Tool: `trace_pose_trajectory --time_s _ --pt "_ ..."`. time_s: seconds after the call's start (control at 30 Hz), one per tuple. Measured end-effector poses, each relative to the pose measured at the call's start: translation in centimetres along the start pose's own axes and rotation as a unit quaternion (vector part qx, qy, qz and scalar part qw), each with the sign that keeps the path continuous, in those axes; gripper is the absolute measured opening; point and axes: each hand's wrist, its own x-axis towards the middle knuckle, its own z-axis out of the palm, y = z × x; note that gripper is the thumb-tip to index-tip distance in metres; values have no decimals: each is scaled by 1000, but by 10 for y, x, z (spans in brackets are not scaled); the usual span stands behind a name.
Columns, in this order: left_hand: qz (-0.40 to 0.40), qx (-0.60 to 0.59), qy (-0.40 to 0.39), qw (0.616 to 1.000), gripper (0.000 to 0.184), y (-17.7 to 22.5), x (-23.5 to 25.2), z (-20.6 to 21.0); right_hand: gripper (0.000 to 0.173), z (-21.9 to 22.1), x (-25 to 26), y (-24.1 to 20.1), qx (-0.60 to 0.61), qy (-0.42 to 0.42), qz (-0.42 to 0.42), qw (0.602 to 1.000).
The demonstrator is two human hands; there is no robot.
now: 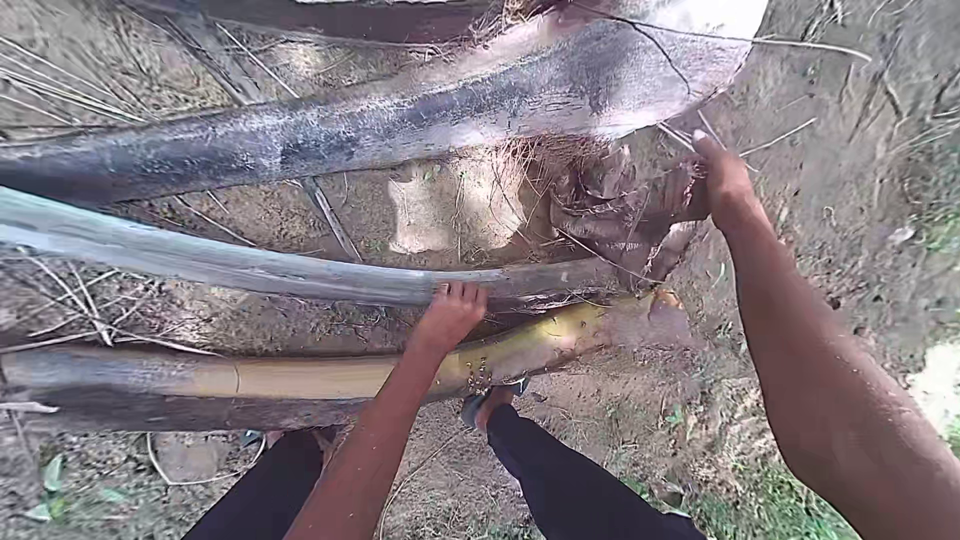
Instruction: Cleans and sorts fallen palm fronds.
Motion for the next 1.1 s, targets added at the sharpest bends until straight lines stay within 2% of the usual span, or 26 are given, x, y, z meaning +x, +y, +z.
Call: trace_pose_trajectory --time_s 0.07,0.13,0.2,0.27,0.33,0.37,0.43,0.5,0.57,0.63,0.7,0.77,0.83,0.93,1.03,1.1 --pt "-23 -26 -123 992 23 1 5 -6 65 2 -11 -1 -73 23 -11 997" --pt "-57 -41 -126 990 23 3 16 -15 58 -4 -29 -14 -126 64 -123 982" --pt "-84 -85 -143 983 25 11 7 -28 62 -8 -100 -22 -149 107 -240 953" --pt "-116 -151 -171 967 30 -6 8 -44 60 12 -169 -40 -133 126 -372 910" --pt "-146 -222 -172 949 38 -30 -5 -53 54 55 -234 -50 -126 33 -499 857" --pt "-176 -242 -151 942 42 -49 -12 -60 53 81 -250 -52 -146 -36 -531 834" --pt "-273 -206 -163 926 53 -113 -19 -86 56 139 -243 -59 -210 -166 -515 814" --pt "-353 -119 -251 893 60 -185 -33 -111 58 193 -210 -75 -248 -256 -439 825" --pt "-373 -31 -354 857 71 -238 -46 -121 69 249 -184 -101 -283 -331 -329 838" --pt "-365 8 -406 838 77 -261 -54 -112 78 313 -195 -126 -258 -426 -218 840" --pt "-388 7 -407 827 79 -258 -56 -100 82 370 -232 -132 -233 -463 -171 838" --pt "-452 -28 -374 809 77 -249 -57 -96 85 390 -248 -136 -230 -462 -153 843" --pt "-499 -84 -340 793 76 -236 -54 -97 82 386 -241 -125 -208 -476 -143 842" --pt "-519 -118 -313 787 75 -225 -61 -115 77 375 -246 -126 -206 -483 -153 837" --pt "-475 -97 -321 814 72 -207 -83 -130 79 352 -274 -115 -176 -504 -98 840" --pt "-455 -124 -350 809 66 -186 -108 -135 81 332 -297 -106 -199 -519 -99 825"
